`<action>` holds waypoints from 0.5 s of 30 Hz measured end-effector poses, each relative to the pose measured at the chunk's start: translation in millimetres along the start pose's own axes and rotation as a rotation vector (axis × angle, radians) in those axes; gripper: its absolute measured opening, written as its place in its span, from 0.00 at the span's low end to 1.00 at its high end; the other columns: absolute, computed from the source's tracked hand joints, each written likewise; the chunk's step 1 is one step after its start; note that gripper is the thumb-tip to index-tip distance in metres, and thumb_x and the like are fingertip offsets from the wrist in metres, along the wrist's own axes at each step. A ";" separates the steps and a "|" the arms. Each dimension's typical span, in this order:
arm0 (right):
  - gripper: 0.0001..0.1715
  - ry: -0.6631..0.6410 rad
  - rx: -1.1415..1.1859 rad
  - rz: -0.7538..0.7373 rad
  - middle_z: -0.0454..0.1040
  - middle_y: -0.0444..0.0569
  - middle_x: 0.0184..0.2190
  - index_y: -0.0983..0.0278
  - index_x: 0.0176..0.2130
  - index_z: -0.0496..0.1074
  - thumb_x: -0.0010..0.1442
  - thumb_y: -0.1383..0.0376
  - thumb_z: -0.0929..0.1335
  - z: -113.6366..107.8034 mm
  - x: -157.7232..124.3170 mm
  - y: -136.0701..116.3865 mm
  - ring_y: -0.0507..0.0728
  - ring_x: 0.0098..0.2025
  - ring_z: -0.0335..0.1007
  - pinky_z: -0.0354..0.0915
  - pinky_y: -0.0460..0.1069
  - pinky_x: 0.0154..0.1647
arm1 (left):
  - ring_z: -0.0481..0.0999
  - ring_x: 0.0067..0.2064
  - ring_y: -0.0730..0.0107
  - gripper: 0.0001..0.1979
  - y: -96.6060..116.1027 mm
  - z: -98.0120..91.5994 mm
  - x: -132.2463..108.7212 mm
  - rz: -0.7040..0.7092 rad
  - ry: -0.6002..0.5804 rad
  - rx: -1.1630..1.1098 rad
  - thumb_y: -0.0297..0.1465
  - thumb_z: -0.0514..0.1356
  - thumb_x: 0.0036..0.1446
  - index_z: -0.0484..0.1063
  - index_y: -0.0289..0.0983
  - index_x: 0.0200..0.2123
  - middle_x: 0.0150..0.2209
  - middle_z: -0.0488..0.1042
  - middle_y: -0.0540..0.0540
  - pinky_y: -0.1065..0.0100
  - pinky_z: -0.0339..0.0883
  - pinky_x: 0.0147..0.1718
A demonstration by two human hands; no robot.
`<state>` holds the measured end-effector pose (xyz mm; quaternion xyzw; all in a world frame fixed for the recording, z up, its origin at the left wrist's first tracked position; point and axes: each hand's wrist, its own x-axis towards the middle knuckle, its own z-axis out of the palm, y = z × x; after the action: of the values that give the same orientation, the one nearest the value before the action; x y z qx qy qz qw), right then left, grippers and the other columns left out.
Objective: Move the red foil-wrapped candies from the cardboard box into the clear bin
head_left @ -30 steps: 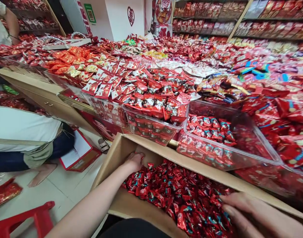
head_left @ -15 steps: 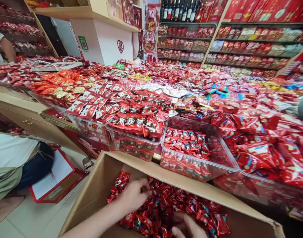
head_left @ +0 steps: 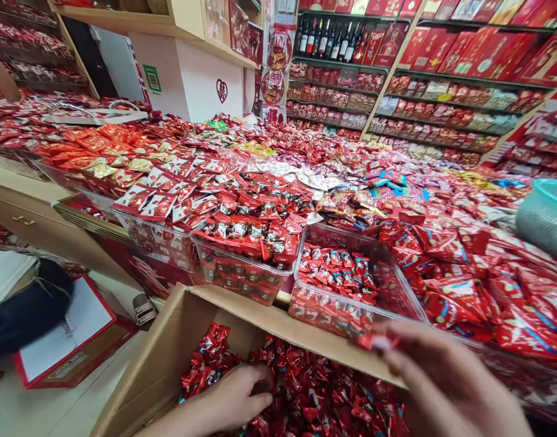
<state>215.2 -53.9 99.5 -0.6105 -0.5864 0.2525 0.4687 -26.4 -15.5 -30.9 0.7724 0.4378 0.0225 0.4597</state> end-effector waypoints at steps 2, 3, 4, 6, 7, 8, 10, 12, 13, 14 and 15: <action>0.13 -0.076 -0.091 -0.085 0.72 0.48 0.31 0.62 0.37 0.66 0.49 0.60 0.65 -7.8 46.4 -15.6 0.54 0.31 0.68 0.66 0.45 0.29 | 0.69 0.32 0.68 0.08 -13.0 6.2 1.0 -0.011 -0.029 0.100 0.31 0.52 0.48 0.69 0.41 0.32 0.31 0.71 0.51 0.73 0.59 0.28; 0.12 -0.162 -0.164 -0.101 0.72 0.48 0.31 0.63 0.36 0.66 0.51 0.61 0.64 -5.7 69.8 -18.3 0.53 0.31 0.68 0.65 0.46 0.31 | 0.69 0.31 0.68 0.09 -18.1 9.1 1.3 -0.011 -0.054 0.124 0.31 0.52 0.47 0.69 0.41 0.32 0.31 0.72 0.51 0.73 0.59 0.26; 0.11 -0.261 -0.233 -0.098 0.72 0.48 0.31 0.64 0.35 0.67 0.51 0.62 0.63 0.0 91.9 -17.5 0.52 0.31 0.67 0.64 0.46 0.31 | 0.69 0.30 0.68 0.09 -22.5 11.5 1.7 -0.010 -0.079 0.134 0.31 0.52 0.47 0.68 0.42 0.32 0.30 0.72 0.51 0.73 0.58 0.24; 0.09 -0.477 -0.379 -0.030 0.72 0.47 0.28 0.66 0.34 0.67 0.51 0.65 0.62 19.2 128.4 -7.7 0.51 0.29 0.66 0.63 0.45 0.29 | 0.70 0.29 0.68 0.10 -29.7 14.7 2.6 -0.022 -0.120 0.129 0.32 0.52 0.46 0.68 0.43 0.33 0.30 0.72 0.51 0.73 0.57 0.22; 0.07 -0.565 -0.438 0.004 0.71 0.46 0.26 0.67 0.32 0.67 0.50 0.67 0.62 30.7 141.6 -0.3 0.50 0.27 0.65 0.62 0.44 0.27 | 0.70 0.29 0.67 0.10 -33.0 15.6 3.2 -0.034 -0.135 0.122 0.32 0.52 0.45 0.68 0.44 0.34 0.31 0.72 0.51 0.73 0.57 0.21; 0.06 -0.636 -0.484 0.030 0.71 0.45 0.24 0.67 0.30 0.67 0.49 0.68 0.62 42.1 151.1 7.7 0.50 0.25 0.65 0.61 0.43 0.25 | 0.70 0.29 0.67 0.11 -36.4 16.2 3.9 -0.046 -0.145 0.117 0.32 0.52 0.45 0.68 0.44 0.34 0.31 0.72 0.51 0.73 0.56 0.20; 0.04 -0.730 -0.533 0.044 0.70 0.44 0.20 0.67 0.26 0.68 0.47 0.71 0.63 61.3 160.6 22.3 0.49 0.23 0.64 0.59 0.42 0.22 | 0.70 0.29 0.66 0.12 -43.0 16.9 5.1 -0.064 -0.156 0.118 0.32 0.52 0.45 0.68 0.45 0.35 0.31 0.72 0.51 0.73 0.56 0.20; 0.05 -0.781 -0.555 0.030 0.70 0.43 0.19 0.67 0.24 0.68 0.45 0.73 0.63 72.8 161.0 32.4 0.48 0.22 0.64 0.58 0.41 0.21 | 0.70 0.29 0.66 0.13 -47.9 17.2 6.1 -0.077 -0.148 0.118 0.32 0.52 0.44 0.68 0.44 0.36 0.31 0.72 0.51 0.73 0.55 0.19; 0.06 -0.796 -0.571 0.020 0.71 0.43 0.20 0.67 0.25 0.68 0.45 0.74 0.63 75.7 159.3 35.3 0.48 0.23 0.64 0.58 0.41 0.21 | 0.70 0.29 0.66 0.13 -49.2 17.0 6.5 -0.081 -0.139 0.119 0.32 0.53 0.44 0.69 0.44 0.36 0.31 0.72 0.50 0.73 0.55 0.19; 0.07 -0.803 -0.587 0.008 0.71 0.43 0.20 0.67 0.25 0.68 0.45 0.74 0.63 77.0 157.3 37.2 0.48 0.23 0.64 0.58 0.41 0.21 | 0.70 0.30 0.65 0.13 -49.5 16.6 7.1 -0.088 -0.130 0.121 0.32 0.53 0.43 0.69 0.43 0.35 0.31 0.72 0.50 0.73 0.56 0.20; 0.08 -0.806 -0.601 -0.006 0.71 0.43 0.21 0.66 0.26 0.68 0.45 0.75 0.62 77.2 155.2 38.0 0.49 0.24 0.65 0.58 0.41 0.22 | 0.69 0.30 0.66 0.13 -48.8 15.8 7.7 -0.102 -0.123 0.123 0.32 0.53 0.43 0.69 0.43 0.35 0.32 0.72 0.50 0.73 0.56 0.20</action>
<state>195.9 120.1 70.6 -0.5707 -0.7693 0.2871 0.0091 -46.7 -11.5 -78.5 0.7758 0.4481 -0.0753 0.4378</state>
